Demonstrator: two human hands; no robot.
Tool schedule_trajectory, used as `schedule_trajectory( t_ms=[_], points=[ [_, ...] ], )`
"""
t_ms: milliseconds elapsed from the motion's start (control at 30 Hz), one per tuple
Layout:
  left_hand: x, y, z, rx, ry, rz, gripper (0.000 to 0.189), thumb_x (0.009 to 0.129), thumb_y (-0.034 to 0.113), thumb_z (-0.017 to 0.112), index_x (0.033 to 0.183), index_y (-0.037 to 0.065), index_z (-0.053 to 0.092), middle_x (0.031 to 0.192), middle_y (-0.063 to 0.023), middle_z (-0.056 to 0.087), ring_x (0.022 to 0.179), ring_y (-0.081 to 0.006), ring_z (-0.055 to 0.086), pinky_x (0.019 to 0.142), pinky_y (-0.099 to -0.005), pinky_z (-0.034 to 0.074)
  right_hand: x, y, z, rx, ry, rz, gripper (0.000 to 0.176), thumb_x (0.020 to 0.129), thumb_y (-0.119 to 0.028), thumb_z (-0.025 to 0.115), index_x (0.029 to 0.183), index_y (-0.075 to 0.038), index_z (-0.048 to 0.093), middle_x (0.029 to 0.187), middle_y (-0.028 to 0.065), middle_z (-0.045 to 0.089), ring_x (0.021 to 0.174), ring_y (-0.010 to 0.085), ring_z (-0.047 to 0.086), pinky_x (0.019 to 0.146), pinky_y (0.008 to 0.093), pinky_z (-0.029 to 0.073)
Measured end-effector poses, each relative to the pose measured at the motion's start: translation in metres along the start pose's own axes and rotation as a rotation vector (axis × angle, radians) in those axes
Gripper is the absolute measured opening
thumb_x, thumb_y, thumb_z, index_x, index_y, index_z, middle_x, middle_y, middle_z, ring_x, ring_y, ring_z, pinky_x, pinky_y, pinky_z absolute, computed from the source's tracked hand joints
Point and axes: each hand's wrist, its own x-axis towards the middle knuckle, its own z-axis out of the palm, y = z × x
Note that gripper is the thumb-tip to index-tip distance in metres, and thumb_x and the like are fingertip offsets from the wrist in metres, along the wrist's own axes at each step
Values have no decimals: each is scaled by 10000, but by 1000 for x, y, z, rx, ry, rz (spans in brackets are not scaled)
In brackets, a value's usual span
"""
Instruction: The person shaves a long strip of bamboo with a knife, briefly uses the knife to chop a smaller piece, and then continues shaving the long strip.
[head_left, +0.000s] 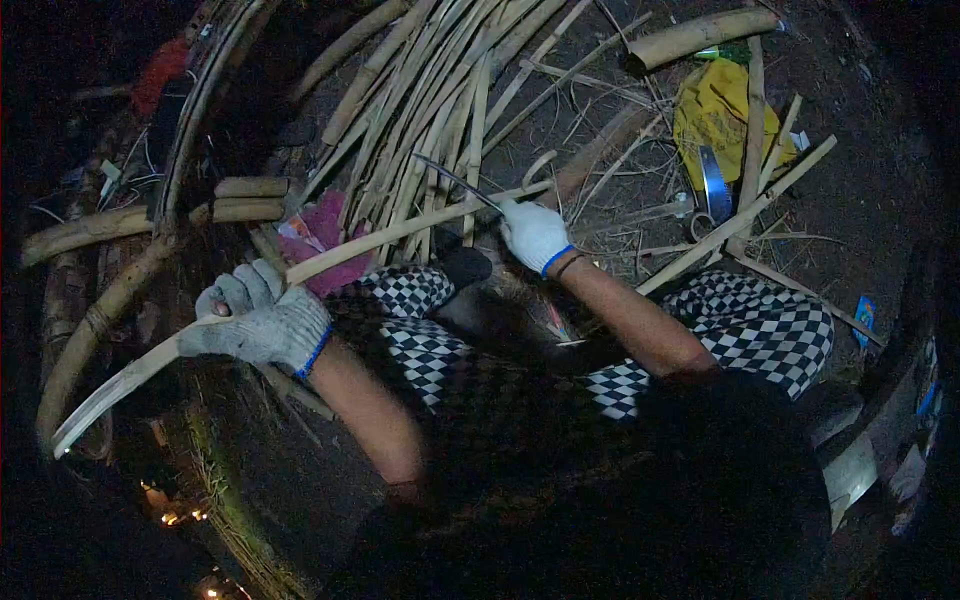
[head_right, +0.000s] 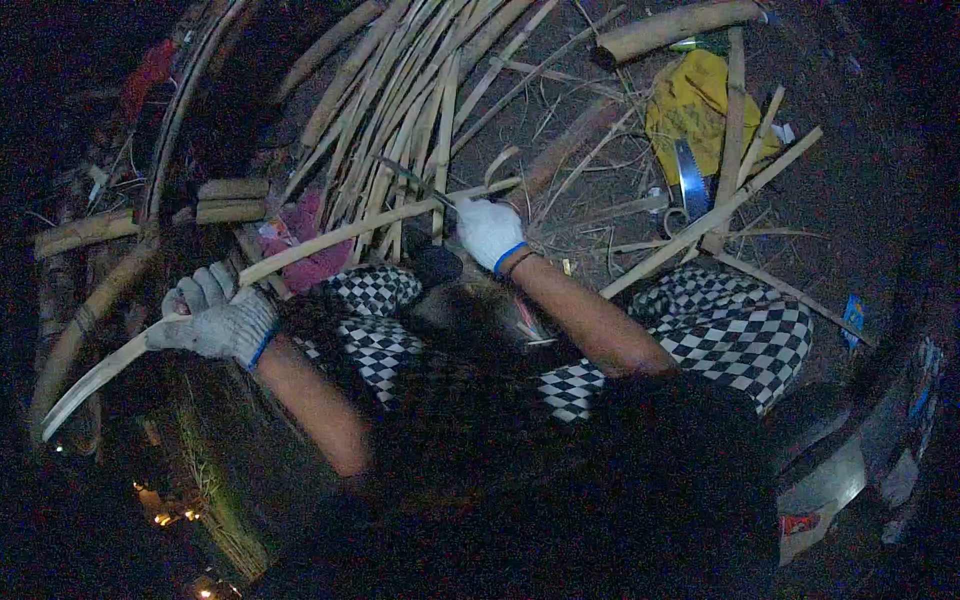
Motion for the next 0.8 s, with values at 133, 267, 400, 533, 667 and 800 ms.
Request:
schedule_trajectory(
  t_ms=[133, 267, 400, 533, 667, 800],
  points=[
    [1, 1, -3, 41, -51, 46, 560, 852, 664, 424, 609, 168, 333, 491, 32, 225, 414, -111, 198, 366, -246, 185, -7, 60, 41, 64, 33, -13, 196, 849, -215, 476, 895, -40, 551, 746, 210, 608, 735, 394, 599, 658, 498, 471],
    [-8, 10, 1, 43, -20, 69, 559, 865, 656, 405, 613, 160, 346, 494, 29, 210, 406, -103, 166, 364, -255, 165, -7, 88, 46, -9, -61, 257, 218, 833, -206, 486, 898, -41, 613, 825, 215, 638, 770, 397, 614, 693, 492, 490],
    [-2, 7, -2, -20, -95, 38, 562, 867, 653, 398, 615, 153, 367, 494, 31, 203, 404, -101, 142, 370, -259, 138, 1, 53, 40, 2, 32, 93, 188, 806, -227, 548, 890, -60, 568, 766, 186, 622, 736, 372, 610, 630, 489, 477],
    [7, 1, -3, -52, -161, -6, 573, 863, 658, 397, 602, 149, 390, 483, 40, 201, 408, -97, 136, 378, -262, 122, 4, 55, 35, 12, 128, -139, 191, 819, -220, 536, 925, -61, 529, 719, 171, 601, 685, 376, 594, 588, 479, 469],
    [4, 7, -5, -39, -123, 8, 575, 863, 659, 398, 589, 154, 398, 474, 45, 196, 405, -99, 126, 379, -266, 114, -2, 123, 58, -117, -115, 252, 193, 834, -186, 473, 889, -48, 596, 814, 216, 634, 754, 397, 619, 657, 500, 489],
    [-2, 13, -2, -51, -51, -4, 583, 857, 668, 397, 572, 159, 398, 471, 46, 201, 406, -99, 124, 379, -263, 106, -7, 117, 64, -137, -47, 330, 202, 824, -204, 500, 890, -35, 587, 802, 218, 632, 745, 404, 617, 654, 509, 485]
  ],
)
